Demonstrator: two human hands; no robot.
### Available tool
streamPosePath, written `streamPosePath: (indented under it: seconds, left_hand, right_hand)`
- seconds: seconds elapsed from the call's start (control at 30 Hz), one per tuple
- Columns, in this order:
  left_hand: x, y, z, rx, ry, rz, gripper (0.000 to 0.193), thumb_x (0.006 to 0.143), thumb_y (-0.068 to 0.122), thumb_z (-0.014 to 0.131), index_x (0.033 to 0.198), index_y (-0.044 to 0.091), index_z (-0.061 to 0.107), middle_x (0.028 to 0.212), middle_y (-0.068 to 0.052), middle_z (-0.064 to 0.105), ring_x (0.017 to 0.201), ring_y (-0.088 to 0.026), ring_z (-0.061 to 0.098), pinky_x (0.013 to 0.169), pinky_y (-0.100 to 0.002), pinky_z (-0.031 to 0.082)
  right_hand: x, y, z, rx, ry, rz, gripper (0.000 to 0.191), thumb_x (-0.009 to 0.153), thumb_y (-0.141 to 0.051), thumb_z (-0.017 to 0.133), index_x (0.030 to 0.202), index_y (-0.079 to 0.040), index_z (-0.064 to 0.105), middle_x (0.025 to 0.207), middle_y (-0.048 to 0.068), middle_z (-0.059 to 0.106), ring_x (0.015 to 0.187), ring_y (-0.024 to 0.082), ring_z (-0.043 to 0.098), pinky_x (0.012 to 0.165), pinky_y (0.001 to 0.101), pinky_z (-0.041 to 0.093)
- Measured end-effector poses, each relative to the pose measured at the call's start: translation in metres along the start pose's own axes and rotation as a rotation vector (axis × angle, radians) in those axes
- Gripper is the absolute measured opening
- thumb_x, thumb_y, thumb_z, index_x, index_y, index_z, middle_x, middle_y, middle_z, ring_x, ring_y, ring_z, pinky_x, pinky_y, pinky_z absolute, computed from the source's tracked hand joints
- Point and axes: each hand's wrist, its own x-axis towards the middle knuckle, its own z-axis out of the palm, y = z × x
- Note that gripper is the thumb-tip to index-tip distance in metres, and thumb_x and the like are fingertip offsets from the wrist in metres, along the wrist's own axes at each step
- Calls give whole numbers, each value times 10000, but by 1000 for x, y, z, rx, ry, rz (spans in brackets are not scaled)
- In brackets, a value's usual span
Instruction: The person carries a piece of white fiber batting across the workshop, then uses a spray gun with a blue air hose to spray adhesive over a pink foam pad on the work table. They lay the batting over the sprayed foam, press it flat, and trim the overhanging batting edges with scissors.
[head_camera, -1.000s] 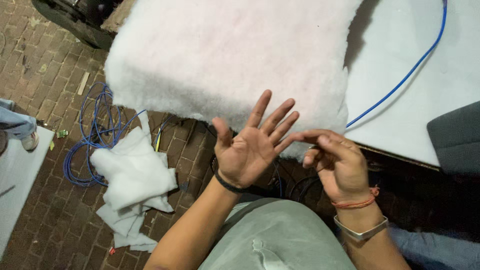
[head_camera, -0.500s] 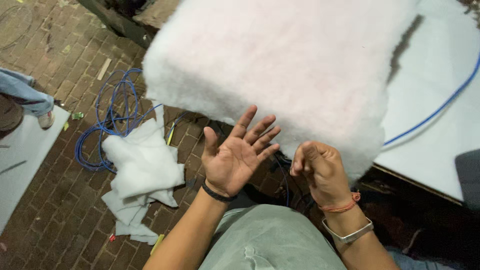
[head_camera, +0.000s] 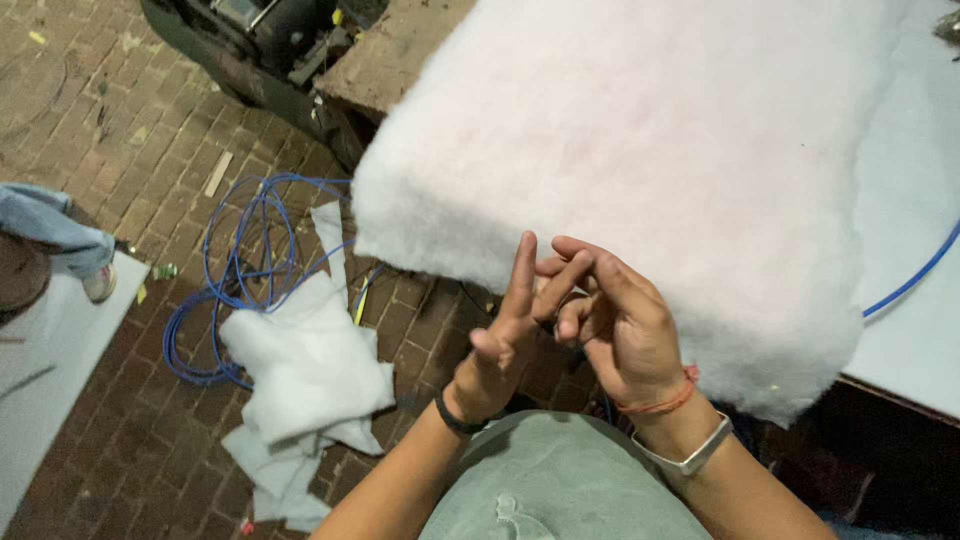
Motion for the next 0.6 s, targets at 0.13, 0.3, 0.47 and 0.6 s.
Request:
streamPosePath:
  seconds: [0.13,0.3,0.47,0.6]
  left_hand:
    - [-1,2,-31,499,-44,34,1136,944,884,355,1672,156,-126,1793,-164,119,1653,-344,206,1346,-495,185]
    - [3,7,-54,853,-100,111,1073,1005,846,298,1694,109,-66,1779,-200,177,1646,-389,108,1391,-506,67]
    - [17,21,-62,601,-141,20,1078,948,860,334,1583,114,-117,1740,-248,121,1653,-415,91,1367,-518,84]
    - [24,25,-72,349,-112,-51,1214,909,868,432,1579,150,-281,1801,-237,-1,1517,-399,308,1209,-482,307]
  right_hand:
    - [27,26,18,32,139,30,380,1056,-450,550,976,-86,624,757,-18,602,489,52,435,430,210,362]
    - [51,38,23,-100,286,26,484,1031,-557,557,825,-119,566,642,-50,482,461,43,349,388,199,287]
    - [63,34,42,-93,389,-21,496,975,-575,532,819,-108,590,631,-36,516,425,43,348,364,199,288]
    - [69,37,50,-95,330,9,320,911,-416,566,1009,-136,687,789,-35,640,476,36,362,450,191,328]
